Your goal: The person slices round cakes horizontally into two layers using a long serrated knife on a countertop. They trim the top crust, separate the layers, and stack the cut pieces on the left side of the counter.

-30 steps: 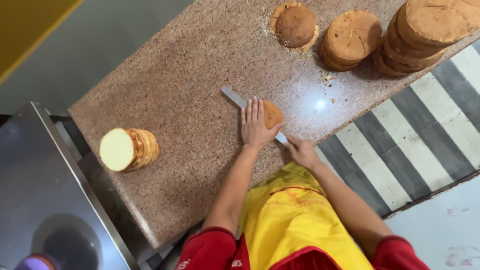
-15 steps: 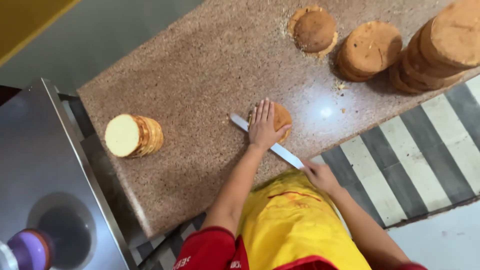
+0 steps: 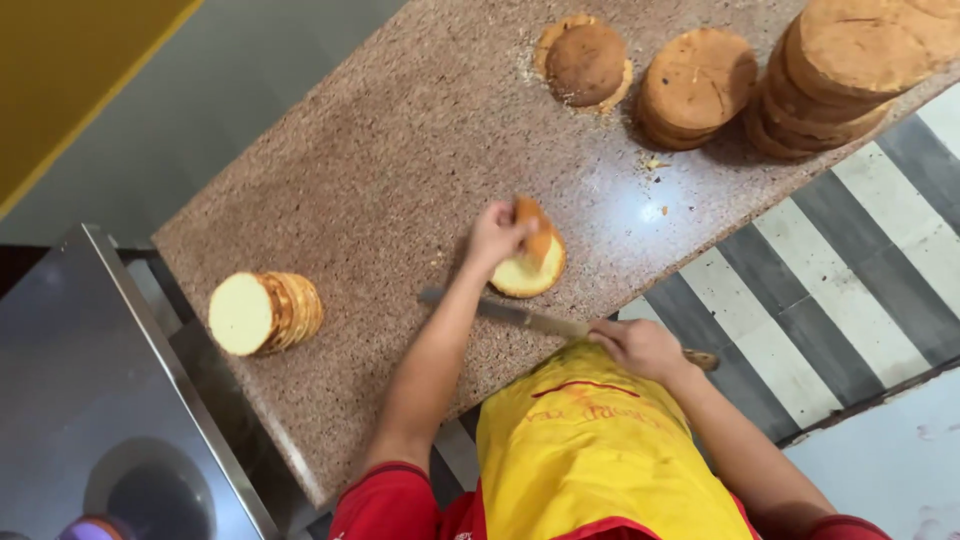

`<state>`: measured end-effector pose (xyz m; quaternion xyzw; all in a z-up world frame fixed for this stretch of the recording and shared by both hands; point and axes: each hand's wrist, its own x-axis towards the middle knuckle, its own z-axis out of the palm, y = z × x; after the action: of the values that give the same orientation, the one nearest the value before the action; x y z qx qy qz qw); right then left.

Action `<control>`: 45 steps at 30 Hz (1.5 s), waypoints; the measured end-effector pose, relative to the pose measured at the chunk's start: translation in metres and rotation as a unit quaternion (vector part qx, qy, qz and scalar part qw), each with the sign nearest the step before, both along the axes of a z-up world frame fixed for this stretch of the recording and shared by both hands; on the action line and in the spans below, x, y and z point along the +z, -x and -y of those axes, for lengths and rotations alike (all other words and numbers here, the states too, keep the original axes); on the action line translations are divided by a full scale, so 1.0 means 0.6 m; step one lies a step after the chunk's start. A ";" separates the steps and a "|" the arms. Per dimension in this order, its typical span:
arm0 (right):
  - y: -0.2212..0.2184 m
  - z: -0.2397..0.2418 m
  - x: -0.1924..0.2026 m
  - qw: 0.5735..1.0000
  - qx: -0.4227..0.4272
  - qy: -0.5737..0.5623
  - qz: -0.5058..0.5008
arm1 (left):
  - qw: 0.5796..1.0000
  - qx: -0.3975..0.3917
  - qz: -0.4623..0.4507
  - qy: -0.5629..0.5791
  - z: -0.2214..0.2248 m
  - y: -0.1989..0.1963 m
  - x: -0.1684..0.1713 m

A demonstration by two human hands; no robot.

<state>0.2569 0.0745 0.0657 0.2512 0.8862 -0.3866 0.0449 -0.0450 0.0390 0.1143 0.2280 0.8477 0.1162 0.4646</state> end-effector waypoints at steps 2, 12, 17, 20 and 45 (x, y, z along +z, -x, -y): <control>-0.017 -0.020 -0.016 0.998 -0.059 -0.021 -0.025 | 0.976 0.132 0.033 -0.173 -0.006 0.013 -0.033; -0.175 0.011 -0.194 0.950 -0.296 0.085 -0.055 | 0.845 -0.374 -0.313 -0.222 0.031 -0.025 -0.142; -0.094 0.012 -0.171 0.931 -0.316 0.184 -0.014 | 0.852 -0.278 -0.367 -0.248 0.046 -0.064 -0.201; -0.040 -0.005 -0.157 0.945 -0.277 0.165 -0.051 | 0.875 -0.154 -0.410 -0.205 0.041 -0.094 -0.197; 0.051 -0.016 -0.157 0.979 -0.139 0.113 -0.098 | 0.872 -0.135 -0.402 -0.244 0.087 -0.069 -0.212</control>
<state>0.2263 0.0840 -0.0287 0.3265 0.7933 -0.5093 -0.0686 -0.0035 -0.0134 -0.0128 0.4731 0.8672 0.1536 0.0251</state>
